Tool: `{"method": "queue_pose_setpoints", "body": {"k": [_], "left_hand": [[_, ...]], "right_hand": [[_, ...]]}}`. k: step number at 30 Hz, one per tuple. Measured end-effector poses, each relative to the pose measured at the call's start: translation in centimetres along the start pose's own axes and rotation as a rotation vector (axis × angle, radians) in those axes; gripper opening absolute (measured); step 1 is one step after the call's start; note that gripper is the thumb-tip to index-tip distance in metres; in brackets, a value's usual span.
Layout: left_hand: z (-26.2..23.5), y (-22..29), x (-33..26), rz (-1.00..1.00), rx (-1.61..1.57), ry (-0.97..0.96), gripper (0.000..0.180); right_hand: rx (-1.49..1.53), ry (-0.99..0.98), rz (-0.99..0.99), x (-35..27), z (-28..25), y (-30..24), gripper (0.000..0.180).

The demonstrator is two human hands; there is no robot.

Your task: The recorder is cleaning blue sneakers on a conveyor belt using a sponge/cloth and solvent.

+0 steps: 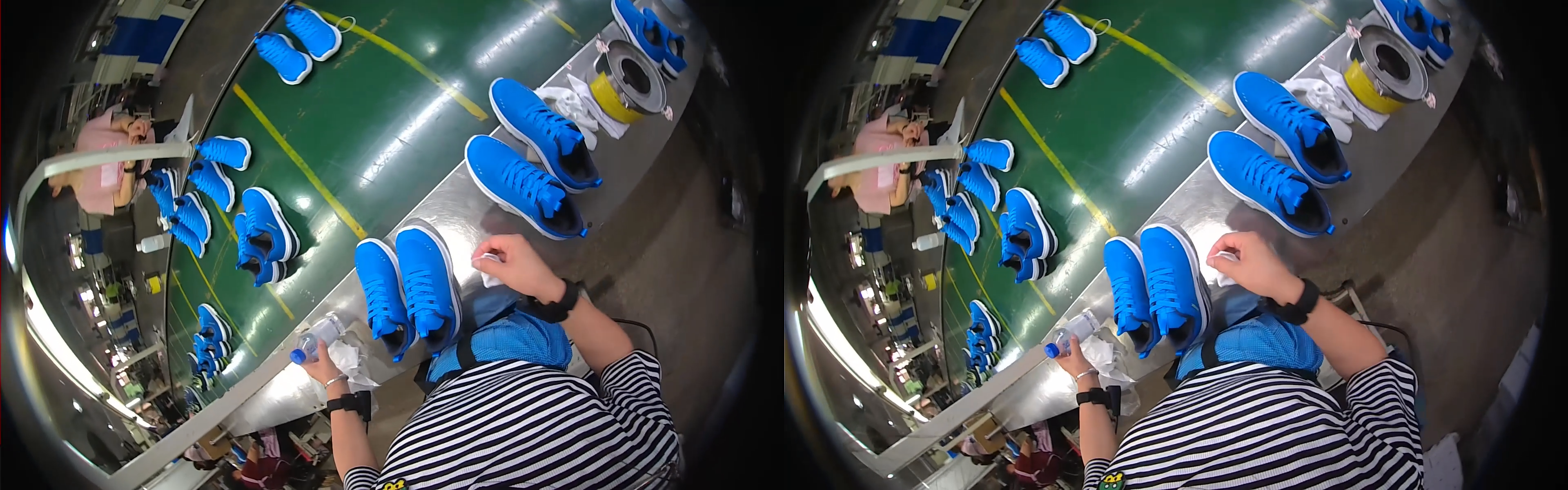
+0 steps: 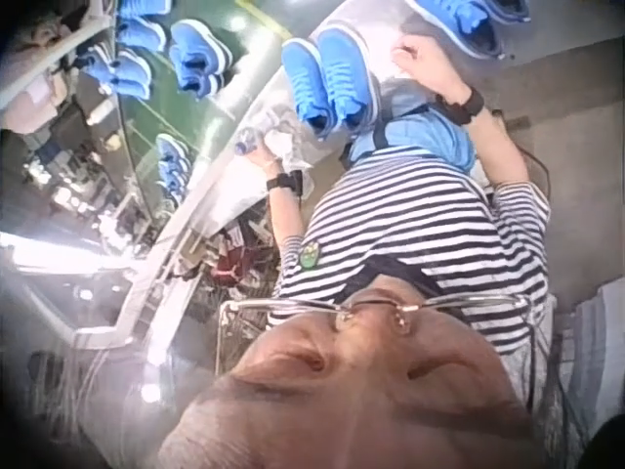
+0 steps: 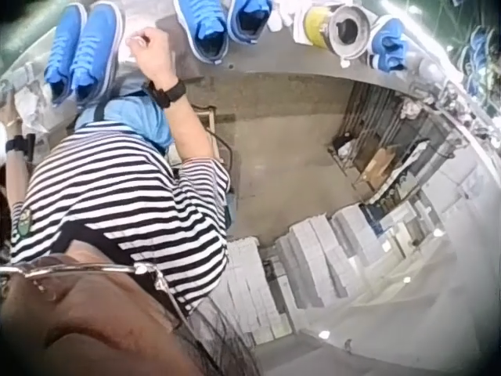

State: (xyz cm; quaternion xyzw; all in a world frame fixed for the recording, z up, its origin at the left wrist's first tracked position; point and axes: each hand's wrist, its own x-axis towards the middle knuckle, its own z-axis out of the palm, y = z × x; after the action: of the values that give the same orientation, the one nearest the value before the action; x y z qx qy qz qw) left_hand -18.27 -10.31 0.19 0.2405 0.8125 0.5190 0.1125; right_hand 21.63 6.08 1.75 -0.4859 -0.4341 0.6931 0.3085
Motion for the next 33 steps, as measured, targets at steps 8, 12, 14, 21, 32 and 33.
{"method": "queue_pose_setpoints", "body": {"k": [8,12,14,21,32,33], "left_hand": [[3.9,11.0,-9.4,0.041,0.235,-0.461,0.053],[15.0,14.8,-10.0,0.489,0.655,-0.908,0.069],[18.5,11.9,-9.5,0.582,0.754,-0.940,0.078],[20.0,10.9,-9.5,0.413,0.849,-0.959,0.088],[19.7,10.9,-9.6,0.446,0.883,-0.951,0.087],[19.7,11.0,-9.6,0.441,0.881,-0.952,0.087]], "right_hand": [[0.005,0.107,0.000,4.0,2.9,6.1,0.015],[-0.015,0.136,-0.099,4.7,3.9,6.8,0.012],[-0.021,0.116,-0.065,4.8,4.3,6.2,0.012],[-0.098,0.143,-0.108,5.1,4.3,5.9,0.015],[-0.238,0.111,-0.079,5.3,4.6,5.4,0.013],[-0.241,0.109,-0.076,5.2,4.6,5.4,0.013]]}}
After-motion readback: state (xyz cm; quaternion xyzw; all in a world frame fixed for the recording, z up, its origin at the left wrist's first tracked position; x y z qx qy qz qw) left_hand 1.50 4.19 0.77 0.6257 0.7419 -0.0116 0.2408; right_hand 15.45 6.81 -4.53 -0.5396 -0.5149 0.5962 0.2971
